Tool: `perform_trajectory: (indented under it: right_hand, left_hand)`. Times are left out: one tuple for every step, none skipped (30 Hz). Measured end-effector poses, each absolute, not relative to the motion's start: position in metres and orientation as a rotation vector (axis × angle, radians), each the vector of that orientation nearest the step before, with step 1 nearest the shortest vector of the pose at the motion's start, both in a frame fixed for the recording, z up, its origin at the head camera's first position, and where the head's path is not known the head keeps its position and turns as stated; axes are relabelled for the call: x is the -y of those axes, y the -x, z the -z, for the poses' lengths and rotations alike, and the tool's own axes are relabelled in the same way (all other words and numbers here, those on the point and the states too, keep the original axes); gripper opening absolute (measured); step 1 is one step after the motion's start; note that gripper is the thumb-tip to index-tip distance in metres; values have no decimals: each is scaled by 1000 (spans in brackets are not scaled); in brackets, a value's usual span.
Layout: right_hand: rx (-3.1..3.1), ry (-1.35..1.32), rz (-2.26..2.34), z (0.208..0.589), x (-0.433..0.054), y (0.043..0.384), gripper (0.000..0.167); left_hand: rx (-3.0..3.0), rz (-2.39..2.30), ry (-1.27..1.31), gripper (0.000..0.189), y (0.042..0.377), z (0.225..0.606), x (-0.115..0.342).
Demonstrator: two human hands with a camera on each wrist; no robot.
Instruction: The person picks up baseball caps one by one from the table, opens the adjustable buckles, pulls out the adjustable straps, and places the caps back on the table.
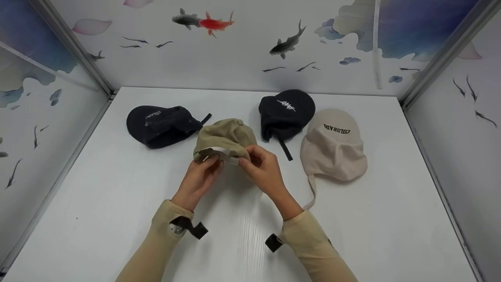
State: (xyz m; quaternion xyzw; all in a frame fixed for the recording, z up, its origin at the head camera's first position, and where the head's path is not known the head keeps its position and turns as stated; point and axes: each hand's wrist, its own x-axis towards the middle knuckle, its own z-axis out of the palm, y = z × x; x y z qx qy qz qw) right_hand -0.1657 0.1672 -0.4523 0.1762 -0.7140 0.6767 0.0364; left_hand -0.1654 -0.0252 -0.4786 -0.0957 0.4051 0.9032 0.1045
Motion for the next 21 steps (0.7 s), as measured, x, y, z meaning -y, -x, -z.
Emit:
perform_trajectory:
  right_hand:
    - [2188,-529,-2082,452,-168,166,12]
    - [2181,-517,-2090,451,-168,166,12]
    - [2173,-512,-2098,450,-169,166,12]
    - [2166,-509,-2108,450,-169,166,13]
    - [2159,-508,-2116,449,-170,166,13]
    - [2150,-509,-2129,449,-170,166,13]
    - [2140,-508,-2143,448,-170,166,13]
    - [2134,-513,-2150,448,-170,166,13]
    - [2131,-517,-2154,448,-171,166,14]
    - [2125,-520,-2157,448,-171,166,14]
    - [2120,-525,-2159,448,-171,166,13]
    - [2119,-529,-2158,449,-171,166,14]
    - [2119,-533,-2153,449,-171,166,13]
    - [2119,-536,-2148,449,-171,166,13]
    - [2118,-537,-2145,449,-171,166,13]
    - [2118,-537,-2141,450,-171,166,13]
    - [2118,-538,-2139,450,-170,166,13]
    - [2121,-536,-2134,450,-170,166,13]
    - [2120,-534,-2133,450,-170,166,13]
    - [2120,-533,-2131,450,-171,166,13]
    - [2121,-531,-2130,450,-171,166,13]
  left_hand:
    - [-1226,-2647,285,39,166,480,28]
    - [-1276,-2617,275,40,165,483,30]
    - [-1334,-2575,252,43,165,484,33]
    - [-1387,-2525,223,46,164,486,36]
    - [-1443,-2466,188,49,164,487,39]
    - [-1493,-2406,149,51,163,489,42]
    - [-1536,-2347,105,55,162,489,44]
    - [-1571,-2292,66,58,161,490,47]
    - [-1595,-2244,30,59,159,490,49]
    - [-1613,-2198,3,59,158,489,51]
    - [-1640,-2150,-25,58,156,489,53]
    - [-1665,-2102,-54,56,154,488,55]
    - [-1696,-2050,-92,53,152,487,56]
    - [-1733,-1996,-131,48,150,485,58]
    - [-1780,-1931,-180,43,148,483,60]
    - [-1825,-1863,-230,37,146,480,61]
    - [-1877,-1785,-294,32,143,477,63]
    - [-1924,-1707,-369,28,141,472,65]
    - [-1966,-1631,-446,25,139,467,66]
    - [-2008,-1555,-526,23,136,460,68]
    - [-2044,-1489,-604,21,134,453,69]
